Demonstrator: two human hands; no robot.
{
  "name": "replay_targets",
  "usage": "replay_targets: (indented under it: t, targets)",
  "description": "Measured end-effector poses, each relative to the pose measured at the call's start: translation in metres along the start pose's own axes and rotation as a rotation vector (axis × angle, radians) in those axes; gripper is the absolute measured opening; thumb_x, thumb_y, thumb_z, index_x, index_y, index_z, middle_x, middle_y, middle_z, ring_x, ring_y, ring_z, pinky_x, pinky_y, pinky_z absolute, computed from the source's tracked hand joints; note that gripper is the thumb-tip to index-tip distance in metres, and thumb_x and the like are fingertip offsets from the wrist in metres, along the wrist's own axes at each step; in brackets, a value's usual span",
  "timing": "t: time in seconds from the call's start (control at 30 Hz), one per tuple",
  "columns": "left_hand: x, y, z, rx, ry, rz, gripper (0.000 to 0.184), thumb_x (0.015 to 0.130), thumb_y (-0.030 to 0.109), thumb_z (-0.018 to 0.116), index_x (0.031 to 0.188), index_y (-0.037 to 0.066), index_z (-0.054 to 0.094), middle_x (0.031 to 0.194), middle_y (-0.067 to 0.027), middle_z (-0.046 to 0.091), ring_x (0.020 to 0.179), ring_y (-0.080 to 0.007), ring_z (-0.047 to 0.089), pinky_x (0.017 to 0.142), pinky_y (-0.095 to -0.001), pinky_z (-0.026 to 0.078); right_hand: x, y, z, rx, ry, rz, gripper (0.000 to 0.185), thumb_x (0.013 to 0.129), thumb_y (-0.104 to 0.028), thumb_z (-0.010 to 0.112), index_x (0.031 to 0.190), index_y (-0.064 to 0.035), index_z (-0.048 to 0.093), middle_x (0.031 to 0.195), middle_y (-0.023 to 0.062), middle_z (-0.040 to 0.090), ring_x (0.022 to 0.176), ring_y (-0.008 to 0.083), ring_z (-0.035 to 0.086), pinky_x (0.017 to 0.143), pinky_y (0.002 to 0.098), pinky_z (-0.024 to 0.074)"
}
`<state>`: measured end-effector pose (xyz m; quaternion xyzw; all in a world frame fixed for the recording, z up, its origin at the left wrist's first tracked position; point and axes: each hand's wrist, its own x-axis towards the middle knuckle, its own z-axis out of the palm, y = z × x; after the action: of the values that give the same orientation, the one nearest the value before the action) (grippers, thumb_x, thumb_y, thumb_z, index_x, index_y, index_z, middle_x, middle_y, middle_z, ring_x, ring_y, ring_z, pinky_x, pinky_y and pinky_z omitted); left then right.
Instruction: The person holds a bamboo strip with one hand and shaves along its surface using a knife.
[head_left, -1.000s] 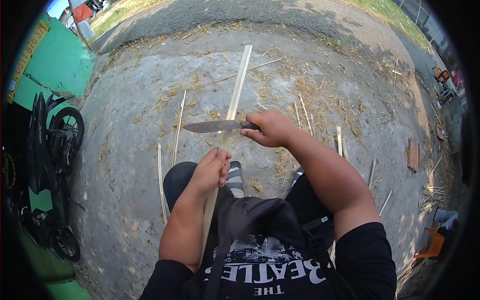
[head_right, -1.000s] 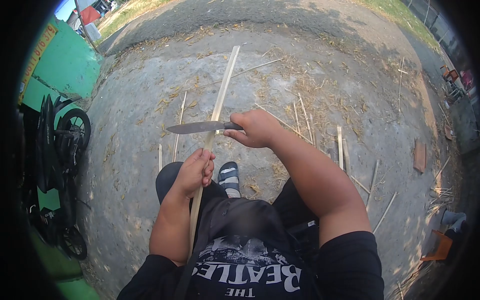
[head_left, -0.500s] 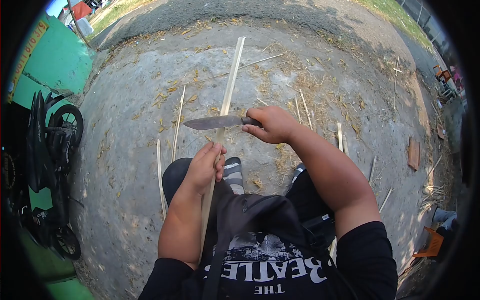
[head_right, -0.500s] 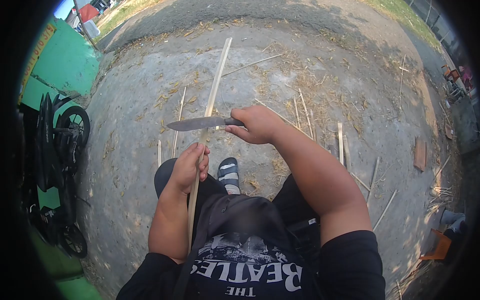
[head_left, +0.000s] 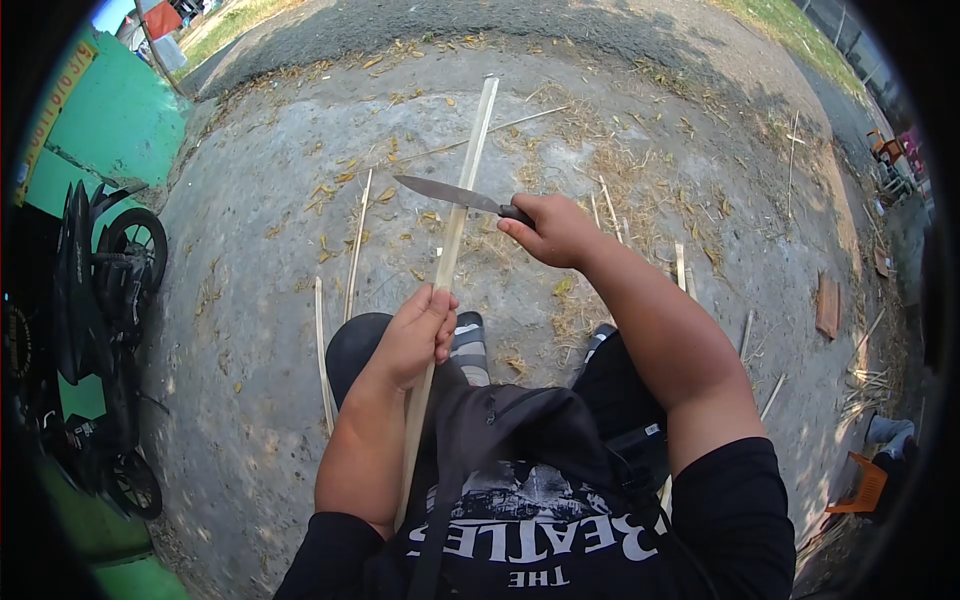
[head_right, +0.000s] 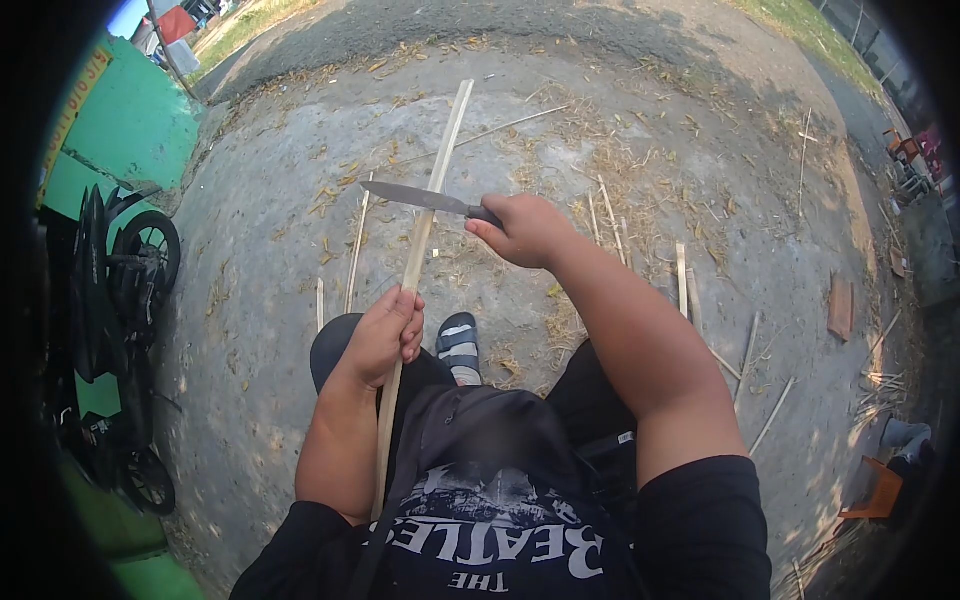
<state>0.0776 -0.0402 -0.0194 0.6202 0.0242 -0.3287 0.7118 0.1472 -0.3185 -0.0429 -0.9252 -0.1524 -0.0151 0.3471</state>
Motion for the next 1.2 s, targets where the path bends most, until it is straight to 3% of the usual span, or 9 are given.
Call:
replay_targets:
  t: [0.13,0.2,0.3,0.57,0.7,0.8,0.93,1.1,1.2]
  targets:
    - [0.001,0.007,0.004,-0.03,0.03,-0.036,0.03,0.115,0.037,0.044,0.108,0.009,0.051,0.069,0.0021,0.044,0.051,-0.0078,0.042,0.05,-0.0242,0.039,-0.009,-0.018,-0.002,-0.097,-0.121,-0.163,0.046,0.102,-0.051,0.06,0.097,-0.0056,0.063,0.074,0.0225,0.066,0.076,0.0474,0.066,0.069,0.0556,0.0514]
    - [-0.002,0.005,0.002,-0.06,0.023,-0.036,0.03,0.115,0.037,0.044,0.108,0.009,0.051,0.069,0.0021,0.044,0.051,-0.0076,0.042,0.05,-0.0239,0.038,-0.011,-0.019,0.01,-0.001,-0.061,-0.221,0.046,0.102,-0.05,0.061,0.096,-0.0053,0.063,0.074,0.0225,0.066,0.075,0.0471,0.066,0.068,0.0549,0.051]
    - [-0.002,0.004,0.001,-0.075,-0.029,0.0,0.031,0.115,0.038,0.043,0.107,0.009,0.051,0.069,0.0021,0.044,0.051,-0.0072,0.041,0.049,-0.0231,0.037,-0.001,-0.007,-0.002,0.08,-0.007,-0.01,0.045,0.101,-0.05,0.061,0.094,-0.0047,0.063,0.074,0.0228,0.066,0.075,0.0469,0.066,0.068,0.0538,0.0507]
    - [-0.005,0.007,0.003,-0.14,-0.044,-0.02,0.033,0.115,0.041,0.042,0.115,0.009,0.05,0.073,0.0019,0.044,0.052,-0.006,0.038,0.05,-0.022,0.036,-0.008,-0.009,0.006,0.01,-0.058,-0.182,0.046,0.102,-0.049,0.062,0.092,-0.004,0.062,0.072,0.0214,0.065,0.072,0.0459,0.065,0.066,0.0518,0.0504]
    - [-0.009,0.002,0.015,-0.032,-0.133,-0.017,0.037,0.115,0.044,0.042,0.124,0.008,0.046,0.078,0.0019,0.043,0.053,-0.005,0.036,0.051,-0.0219,0.036,0.002,0.006,-0.011,0.155,0.125,0.064,0.048,0.102,-0.051,0.061,0.093,-0.0038,0.063,0.073,0.0211,0.065,0.072,0.0448,0.065,0.066,0.0512,0.0499]
    - [-0.001,-0.004,0.016,0.085,-0.005,-0.03,0.039,0.113,0.046,0.045,0.123,0.009,0.047,0.076,0.0034,0.041,0.053,-0.0045,0.035,0.05,-0.0221,0.034,-0.001,0.005,-0.01,0.013,0.007,0.045,0.05,0.102,-0.053,0.059,0.093,-0.0036,0.064,0.073,0.0212,0.066,0.073,0.0453,0.066,0.067,0.0526,0.0504]
    - [0.013,-0.024,0.007,0.363,0.129,0.11,0.039,0.11,0.047,0.053,0.12,0.009,0.049,0.074,0.0057,0.042,0.054,-0.0028,0.035,0.048,-0.022,0.031,-0.005,-0.016,0.002,-0.059,-0.115,-0.132,0.051,0.101,-0.055,0.059,0.096,-0.0043,0.066,0.075,0.0217,0.067,0.078,0.0462,0.067,0.071,0.0536,0.0519]
    - [0.005,-0.004,0.009,0.096,0.067,-0.073,0.035,0.106,0.039,0.064,0.115,0.008,0.051,0.075,0.0056,0.047,0.057,-0.0022,0.039,0.05,-0.0221,0.033,0.002,0.001,-0.012,-0.005,-0.152,0.091,0.053,0.101,-0.055,0.058,0.099,-0.0031,0.068,0.079,0.0243,0.068,0.082,0.0456,0.068,0.073,0.0536,0.0522]
    - [0.008,-0.011,0.016,0.547,0.186,0.091,0.034,0.102,0.033,0.07,0.111,0.006,0.053,0.077,0.004,0.052,0.062,-0.0038,0.043,0.054,-0.0234,0.035,-0.002,-0.006,-0.005,-0.012,-0.18,0.061,0.055,0.101,-0.056,0.058,0.097,-0.0021,0.069,0.078,0.0248,0.068,0.081,0.046,0.068,0.074,0.0532,0.0527]
